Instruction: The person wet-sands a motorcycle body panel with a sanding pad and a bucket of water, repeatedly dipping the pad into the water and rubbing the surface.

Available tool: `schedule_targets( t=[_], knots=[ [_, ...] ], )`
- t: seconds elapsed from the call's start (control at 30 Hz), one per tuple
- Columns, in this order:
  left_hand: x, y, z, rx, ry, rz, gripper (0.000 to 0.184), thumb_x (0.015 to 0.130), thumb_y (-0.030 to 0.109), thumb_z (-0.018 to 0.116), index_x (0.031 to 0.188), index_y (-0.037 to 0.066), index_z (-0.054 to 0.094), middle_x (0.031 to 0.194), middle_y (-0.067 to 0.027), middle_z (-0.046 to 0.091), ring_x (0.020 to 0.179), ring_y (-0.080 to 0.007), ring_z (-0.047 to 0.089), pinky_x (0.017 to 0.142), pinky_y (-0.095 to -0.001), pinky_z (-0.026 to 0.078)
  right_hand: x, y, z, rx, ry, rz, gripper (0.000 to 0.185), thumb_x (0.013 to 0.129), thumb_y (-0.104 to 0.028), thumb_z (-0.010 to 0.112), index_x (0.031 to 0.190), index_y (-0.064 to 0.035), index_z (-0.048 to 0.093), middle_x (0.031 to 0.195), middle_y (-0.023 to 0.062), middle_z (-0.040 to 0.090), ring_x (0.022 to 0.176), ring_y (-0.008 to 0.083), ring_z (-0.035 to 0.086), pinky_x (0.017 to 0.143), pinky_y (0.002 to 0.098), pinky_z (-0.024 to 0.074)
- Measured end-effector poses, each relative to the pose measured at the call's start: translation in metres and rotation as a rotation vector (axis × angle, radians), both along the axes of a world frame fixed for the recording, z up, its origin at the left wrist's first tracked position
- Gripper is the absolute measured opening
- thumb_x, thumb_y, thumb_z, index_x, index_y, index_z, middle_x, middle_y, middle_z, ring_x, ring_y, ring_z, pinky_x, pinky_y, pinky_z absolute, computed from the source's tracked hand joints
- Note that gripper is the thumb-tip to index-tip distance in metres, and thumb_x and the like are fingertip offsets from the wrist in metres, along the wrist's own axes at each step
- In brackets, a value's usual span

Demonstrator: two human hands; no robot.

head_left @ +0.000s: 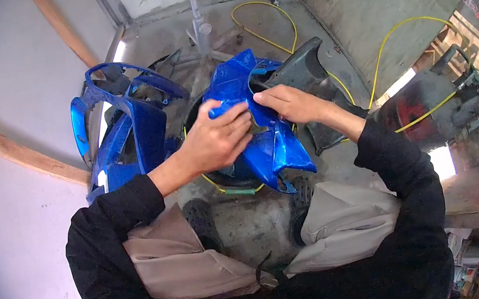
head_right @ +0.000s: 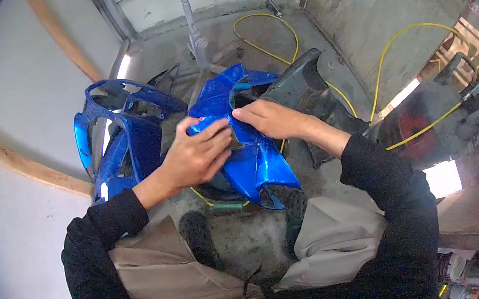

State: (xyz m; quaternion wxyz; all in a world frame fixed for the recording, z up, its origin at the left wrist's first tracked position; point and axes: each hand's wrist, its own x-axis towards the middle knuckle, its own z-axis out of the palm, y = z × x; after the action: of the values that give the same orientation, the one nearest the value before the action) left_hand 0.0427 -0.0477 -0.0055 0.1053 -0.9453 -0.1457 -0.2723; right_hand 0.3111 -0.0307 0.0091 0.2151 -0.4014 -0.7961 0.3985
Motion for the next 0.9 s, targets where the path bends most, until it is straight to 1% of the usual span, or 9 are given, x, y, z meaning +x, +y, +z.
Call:
schedule_targets(
  t=[0.13, 0.27, 0.4, 0.5, 0.57, 0.6, 0.7, 0.83, 0.9],
  knots=[
    [-0.024, 0.033, 0.015, 0.091, -0.028, 0.217, 0.031, 0.09, 0.019, 0.076, 0.12, 0.013, 0.073, 0.127, -0.0017, 0.073, 0.127, -0.0207, 0.064, 0.102, -0.0535, 0.042, -0.002, -0.011, 0.001, 0.013, 0.046, -0.103, 0.06, 0.113, -0.052, 0.046, 0.104, 0.0028, 0.068, 0.081, 0.0064, 0.062, 0.076, 0.016, 0.06, 0.068, 0.0353, 0.051],
    [-0.006, 0.001, -0.008, 0.016, -0.058, -0.069, 0.035, 0.084, 0.019, 0.08, 0.117, 0.012, 0.074, 0.123, -0.0031, 0.074, 0.121, -0.0203, 0.068, 0.097, -0.0517, 0.046, 0.006, 0.002, -0.009, -0.021, -0.018, -0.026, 0.063, 0.112, -0.055, 0.046, 0.119, 0.0028, 0.071, 0.086, 0.0065, 0.065, 0.08, 0.0166, 0.062, 0.069, 0.0349, 0.0523],
    [-0.02, 0.034, 0.022, 0.107, -0.078, 0.121, 0.026, 0.086, 0.017, 0.078, 0.112, 0.017, 0.077, 0.125, 0.0015, 0.075, 0.123, -0.0205, 0.067, 0.097, -0.0511, 0.044, 0.007, -0.005, -0.007, -0.036, 0.019, -0.061, 0.061, 0.113, -0.051, 0.045, 0.116, 0.0032, 0.071, 0.087, 0.0061, 0.066, 0.08, 0.0159, 0.062, 0.069, 0.0343, 0.052],
    [-0.009, 0.01, 0.002, 0.047, -0.05, -0.035, 0.022, 0.087, 0.016, 0.077, 0.108, 0.01, 0.076, 0.118, -0.0018, 0.076, 0.125, -0.0193, 0.067, 0.097, -0.049, 0.044, 0.007, -0.004, -0.006, -0.038, 0.065, -0.052, 0.059, 0.113, -0.049, 0.045, 0.112, 0.0032, 0.071, 0.088, 0.0049, 0.067, 0.081, 0.0154, 0.062, 0.069, 0.0334, 0.0523],
    [-0.005, 0.01, -0.007, 0.024, 0.011, -0.202, 0.025, 0.088, 0.017, 0.077, 0.111, 0.009, 0.075, 0.121, -0.0035, 0.075, 0.126, -0.0185, 0.067, 0.099, -0.0481, 0.043, 0.013, 0.0, -0.005, 0.033, 0.012, -0.063, 0.059, 0.114, -0.047, 0.043, 0.111, 0.0058, 0.069, 0.089, 0.0139, 0.07, 0.082, 0.0233, 0.065, 0.077, 0.039, 0.0523],
    [-0.007, 0.013, 0.001, 0.038, -0.014, -0.107, 0.025, 0.088, 0.017, 0.078, 0.112, 0.009, 0.075, 0.121, -0.0029, 0.075, 0.126, -0.0177, 0.066, 0.1, -0.0476, 0.042, 0.012, -0.002, -0.009, 0.054, -0.01, -0.061, 0.059, 0.114, -0.046, 0.042, 0.11, 0.0071, 0.067, 0.09, 0.0184, 0.071, 0.083, 0.0273, 0.067, 0.08, 0.0419, 0.0523],
    [-0.012, 0.03, 0.025, 0.102, -0.08, 0.095, 0.029, 0.087, 0.017, 0.079, 0.115, 0.01, 0.075, 0.121, -0.0008, 0.076, 0.129, -0.0164, 0.065, 0.102, -0.0477, 0.04, 0.013, -0.001, -0.007, -0.124, 0.053, -0.107, 0.061, 0.114, -0.049, 0.042, 0.107, 0.0046, 0.07, 0.083, 0.011, 0.069, 0.075, 0.0206, 0.064, 0.072, 0.0382, 0.0525],
    [-0.007, 0.017, 0.01, 0.001, -0.008, -0.094, 0.026, 0.089, 0.019, 0.077, 0.113, 0.01, 0.077, 0.125, -0.0027, 0.076, 0.129, -0.0201, 0.064, 0.101, -0.0509, 0.039, 0.013, 0.002, -0.011, -0.081, 0.084, -0.105, 0.061, 0.114, -0.05, 0.042, 0.105, 0.0025, 0.071, 0.078, 0.0063, 0.066, 0.07, 0.0163, 0.061, 0.067, 0.0356, 0.0514],
    [-0.018, 0.036, 0.025, 0.086, -0.047, 0.138, 0.025, 0.088, 0.019, 0.078, 0.112, 0.011, 0.077, 0.125, -0.0024, 0.076, 0.129, -0.0188, 0.065, 0.103, -0.0488, 0.04, 0.012, -0.002, -0.011, -0.092, 0.103, -0.1, 0.06, 0.114, -0.049, 0.042, 0.103, 0.0028, 0.07, 0.077, 0.007, 0.065, 0.07, 0.0169, 0.062, 0.067, 0.0362, 0.0514]
  ],
)
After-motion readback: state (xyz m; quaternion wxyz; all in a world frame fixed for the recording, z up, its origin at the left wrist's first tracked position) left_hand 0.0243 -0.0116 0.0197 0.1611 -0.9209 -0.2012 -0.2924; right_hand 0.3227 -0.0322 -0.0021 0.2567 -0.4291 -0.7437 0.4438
